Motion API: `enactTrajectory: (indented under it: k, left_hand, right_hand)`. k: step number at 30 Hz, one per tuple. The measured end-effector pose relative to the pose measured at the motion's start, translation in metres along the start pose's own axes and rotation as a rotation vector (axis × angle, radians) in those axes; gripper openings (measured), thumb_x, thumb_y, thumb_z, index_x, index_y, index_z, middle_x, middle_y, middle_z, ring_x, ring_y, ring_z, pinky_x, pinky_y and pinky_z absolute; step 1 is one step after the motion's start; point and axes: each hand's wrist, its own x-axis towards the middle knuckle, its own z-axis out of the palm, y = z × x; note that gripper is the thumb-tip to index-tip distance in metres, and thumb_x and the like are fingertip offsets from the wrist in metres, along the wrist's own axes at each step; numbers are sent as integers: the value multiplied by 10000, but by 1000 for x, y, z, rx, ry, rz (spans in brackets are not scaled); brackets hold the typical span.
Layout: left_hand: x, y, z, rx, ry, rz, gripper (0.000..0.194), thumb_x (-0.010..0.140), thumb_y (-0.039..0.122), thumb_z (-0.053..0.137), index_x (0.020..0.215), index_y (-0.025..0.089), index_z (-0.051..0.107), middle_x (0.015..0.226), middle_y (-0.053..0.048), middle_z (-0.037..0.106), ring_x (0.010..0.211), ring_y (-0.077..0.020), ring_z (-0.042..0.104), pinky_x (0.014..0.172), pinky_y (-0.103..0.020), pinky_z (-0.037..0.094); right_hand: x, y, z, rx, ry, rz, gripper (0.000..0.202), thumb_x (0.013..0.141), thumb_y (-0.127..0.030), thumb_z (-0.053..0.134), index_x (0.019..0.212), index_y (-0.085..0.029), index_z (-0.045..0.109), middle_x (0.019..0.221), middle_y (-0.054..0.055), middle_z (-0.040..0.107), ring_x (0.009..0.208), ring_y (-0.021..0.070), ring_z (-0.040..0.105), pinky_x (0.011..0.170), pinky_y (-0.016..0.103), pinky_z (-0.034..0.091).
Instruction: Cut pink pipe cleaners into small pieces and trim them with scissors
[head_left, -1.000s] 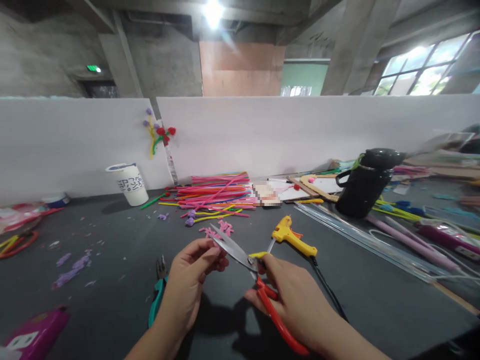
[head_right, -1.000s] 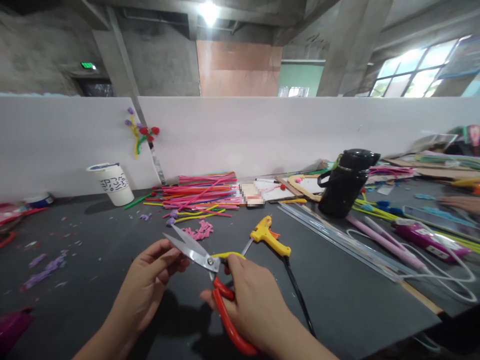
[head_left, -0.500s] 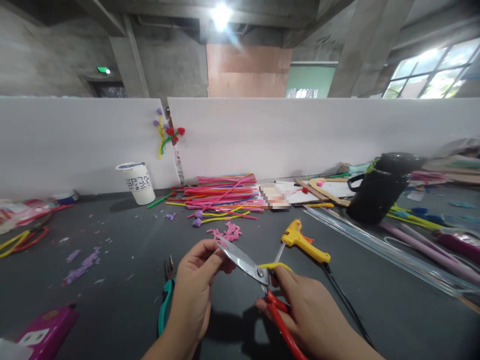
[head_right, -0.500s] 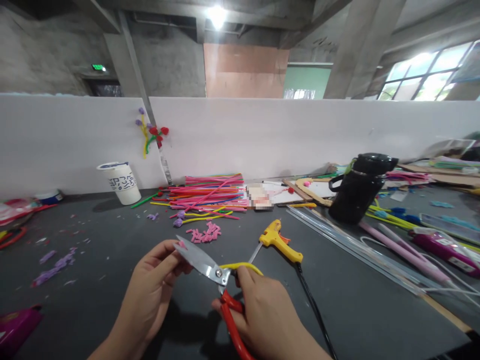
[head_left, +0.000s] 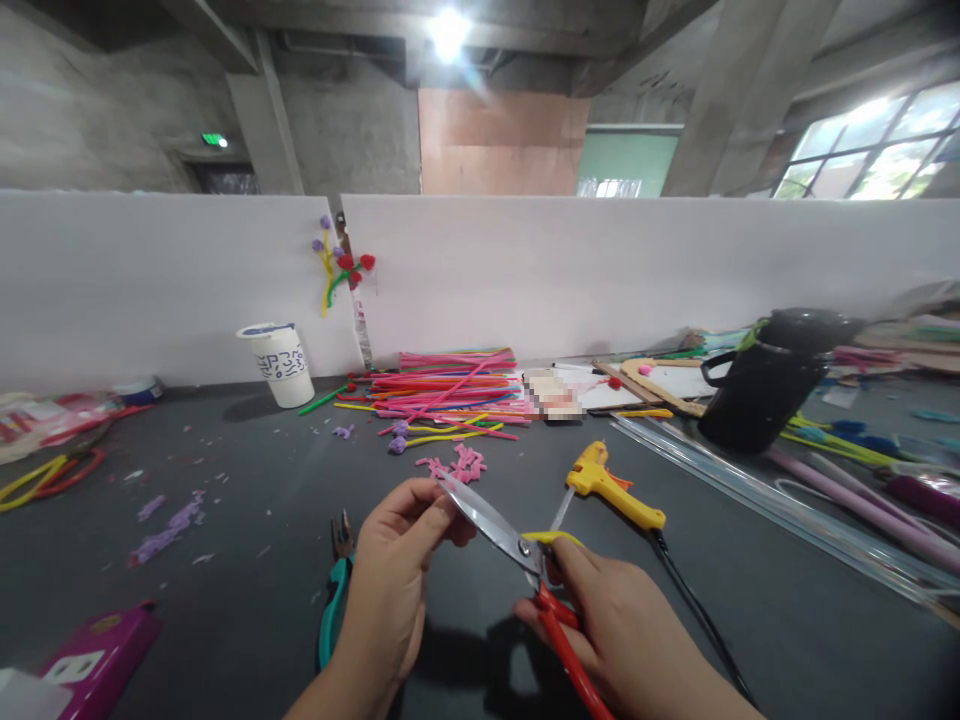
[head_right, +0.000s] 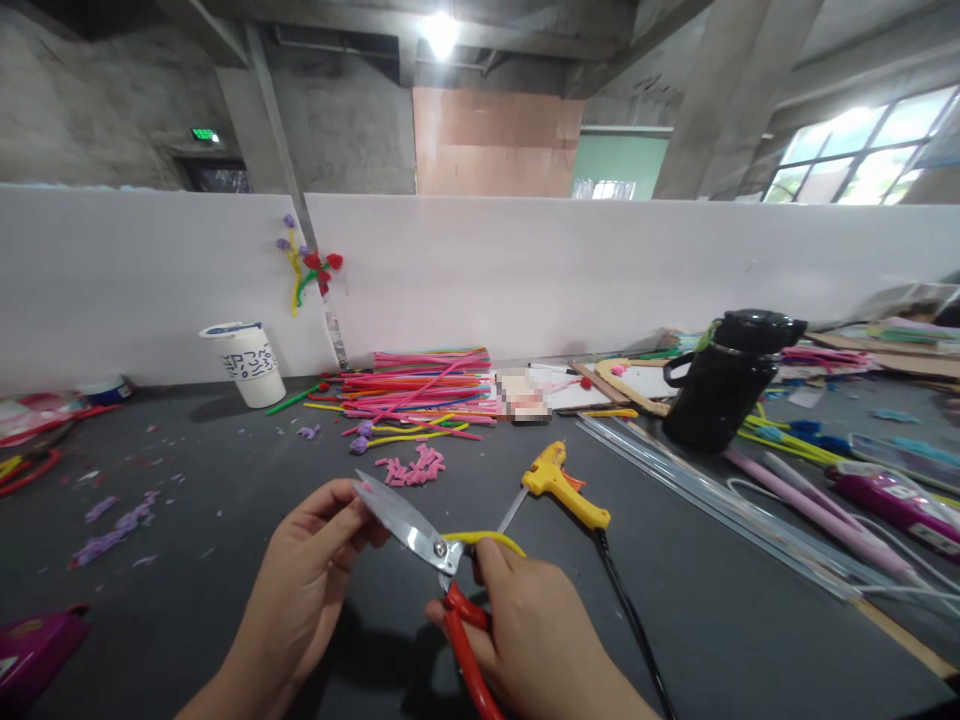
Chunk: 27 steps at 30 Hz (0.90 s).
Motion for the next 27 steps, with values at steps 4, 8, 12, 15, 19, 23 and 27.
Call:
enactTrajectory:
  k: [4, 8, 12, 15, 19, 23, 27]
  left_hand:
    - [-1, 0, -1, -13, -8, -1, 71, 690, 194, 597, 645, 146, 570, 598, 20, 571, 556, -76, 498, 568, -194, 386]
    - [-1, 0, -1, -40, 0, -8, 72, 663, 195, 620, 641, 137, 582, 598, 14, 573, 548, -77, 505, 562, -198, 393]
    - [-1, 0, -1, -49, 6, -20, 74, 657, 193, 626, 639, 138, 579, 595, 14, 579, 546, -76, 512, 557, -194, 394]
    - [0, 0, -1, -46, -8, -24, 73, 668, 191, 617, 643, 137, 574, 587, 16, 576, 544, -76, 511, 558, -192, 394]
    - [0, 0, -1, -44, -14, -24, 65, 681, 188, 607, 652, 143, 569, 597, 21, 577, 553, -75, 516, 566, -193, 397]
    - [1, 0, -2, -47, -11, -29, 65, 674, 190, 614, 651, 144, 574, 607, 21, 578, 556, -73, 515, 567, -191, 399]
    - [2, 0, -2, -45, -23, -31, 57, 679, 189, 609, 664, 148, 572, 606, 22, 577, 551, -74, 511, 567, -192, 400]
  right_hand:
    - [0, 0, 0, 9, -12, 2, 342, 784, -525, 373, 724, -191, 419, 620, 26, 571, 487, 152, 522, 444, 227, 290]
    - [0, -1, 0, 0, 0, -6, 348, 782, -528, 376, 717, -189, 422, 598, 21, 568, 466, 144, 517, 429, 221, 271]
    - [0, -1, 1, 19, -9, -11, 336, 789, -514, 377, 722, -189, 429, 599, 18, 570, 469, 145, 517, 431, 221, 265]
    - [0, -1, 1, 21, -13, -6, 336, 787, -513, 383, 724, -187, 434, 598, 20, 570, 472, 149, 519, 431, 223, 260]
    - [0, -2, 0, 39, -30, 6, 332, 789, -504, 385, 718, -184, 440, 608, 27, 570, 475, 145, 513, 435, 221, 263]
    - [0, -3, -1, 57, -57, 34, 337, 787, -508, 382, 709, -186, 441, 597, 25, 562, 471, 147, 505, 432, 223, 262]
    - [0, -4, -3, 51, -61, 50, 334, 784, -507, 386, 704, -187, 444, 595, 25, 560, 476, 150, 504, 435, 223, 261]
